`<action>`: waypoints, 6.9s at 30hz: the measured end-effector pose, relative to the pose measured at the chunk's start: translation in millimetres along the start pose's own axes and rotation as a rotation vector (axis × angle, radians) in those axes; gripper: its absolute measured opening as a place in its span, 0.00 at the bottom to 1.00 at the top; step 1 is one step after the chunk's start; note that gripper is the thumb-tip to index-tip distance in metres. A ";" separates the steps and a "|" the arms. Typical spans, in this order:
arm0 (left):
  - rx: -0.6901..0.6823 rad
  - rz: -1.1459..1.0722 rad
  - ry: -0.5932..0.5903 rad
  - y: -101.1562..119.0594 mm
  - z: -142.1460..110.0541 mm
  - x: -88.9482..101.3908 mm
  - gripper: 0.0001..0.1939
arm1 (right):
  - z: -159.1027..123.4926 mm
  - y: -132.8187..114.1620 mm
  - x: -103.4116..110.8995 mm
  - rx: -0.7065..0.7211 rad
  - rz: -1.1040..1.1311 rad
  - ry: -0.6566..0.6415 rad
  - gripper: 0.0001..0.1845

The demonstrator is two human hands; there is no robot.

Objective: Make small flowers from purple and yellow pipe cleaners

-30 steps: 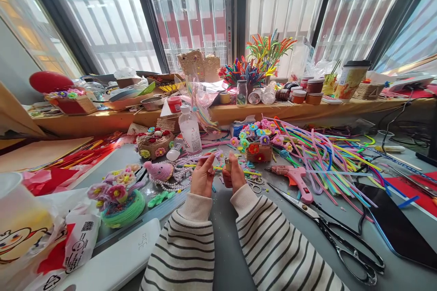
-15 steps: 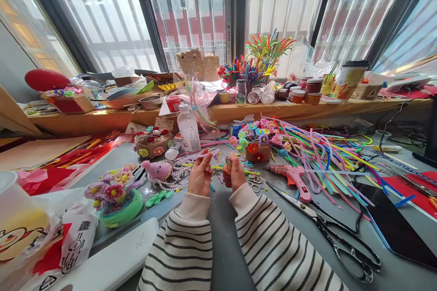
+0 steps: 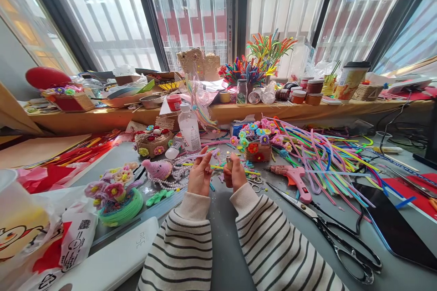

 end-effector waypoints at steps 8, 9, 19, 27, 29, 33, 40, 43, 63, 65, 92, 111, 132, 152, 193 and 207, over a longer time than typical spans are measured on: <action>-0.007 0.031 0.010 -0.7 0.2 -1.2 0.15 | -6.6 -4.1 -2.4 0.035 -0.072 0.008 0.28; -0.005 0.035 0.011 -1.3 0.1 -1.6 0.15 | -7.7 -4.4 -3.2 0.036 -0.077 0.003 0.28; 0.017 0.039 -0.007 -6.8 -0.8 -4.9 0.16 | -11.4 -4.6 -6.1 0.041 -0.116 -0.043 0.27; 0.037 0.013 0.003 -7.5 -0.6 -5.0 0.16 | -10.1 -0.9 -7.9 0.034 -0.038 -0.071 0.28; 0.043 0.006 0.004 -7.7 -0.3 -4.9 0.16 | -8.9 1.7 -6.7 -0.001 0.003 -0.075 0.28; 0.050 0.007 -0.008 -7.2 -0.3 -4.8 0.16 | -5.6 4.1 4.0 -0.093 0.105 -0.111 0.31; 0.094 -0.065 -0.052 -5.9 -1.7 -5.5 0.15 | -9.1 -9.8 21.5 -0.041 0.213 -0.240 0.38; 0.093 -0.085 -0.050 -4.3 -1.6 -4.8 0.15 | -13.6 -13.8 14.8 0.016 0.194 -0.304 0.39; 0.093 -0.117 -0.022 -2.4 0.6 1.2 0.12 | -15.5 -22.0 7.7 0.106 0.180 -0.361 0.38; 0.096 -0.118 -0.023 -2.5 0.6 1.3 0.12 | -15.3 -22.6 8.4 0.112 0.185 -0.345 0.38; 0.095 -0.116 -0.020 -0.8 -0.1 0.8 0.10 | -22.9 -31.8 11.5 0.221 0.211 -0.388 0.24; -0.500 0.505 0.271 37.3 -9.9 10.6 0.09 | -15.7 -16.1 21.7 0.540 -1.243 -0.103 0.20; -0.585 0.734 -0.010 25.3 -15.9 -14.9 0.08 | -41.3 -50.6 72.7 0.845 -1.223 0.234 0.06; -0.507 0.773 0.150 21.6 -6.6 -4.5 0.13 | -45.8 -38.3 75.0 0.325 -1.869 0.172 0.09; -0.038 1.035 -0.044 -29.7 16.8 4.2 0.08 | -35.3 -43.7 103.5 0.017 -1.586 -0.033 0.11; -0.116 1.200 -0.288 -36.8 4.8 -17.6 0.09 | -43.4 -40.7 76.4 0.124 -1.020 -0.315 0.17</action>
Point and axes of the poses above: each hand's wrist, its own z-axis towards the middle knuckle, its own x-axis out of the back of the hand, y = z × x, the point moved 6 cm from there along z, towards the middle knuckle, and after that the axes turned 7 degrees about x, right-handed, at the moved point
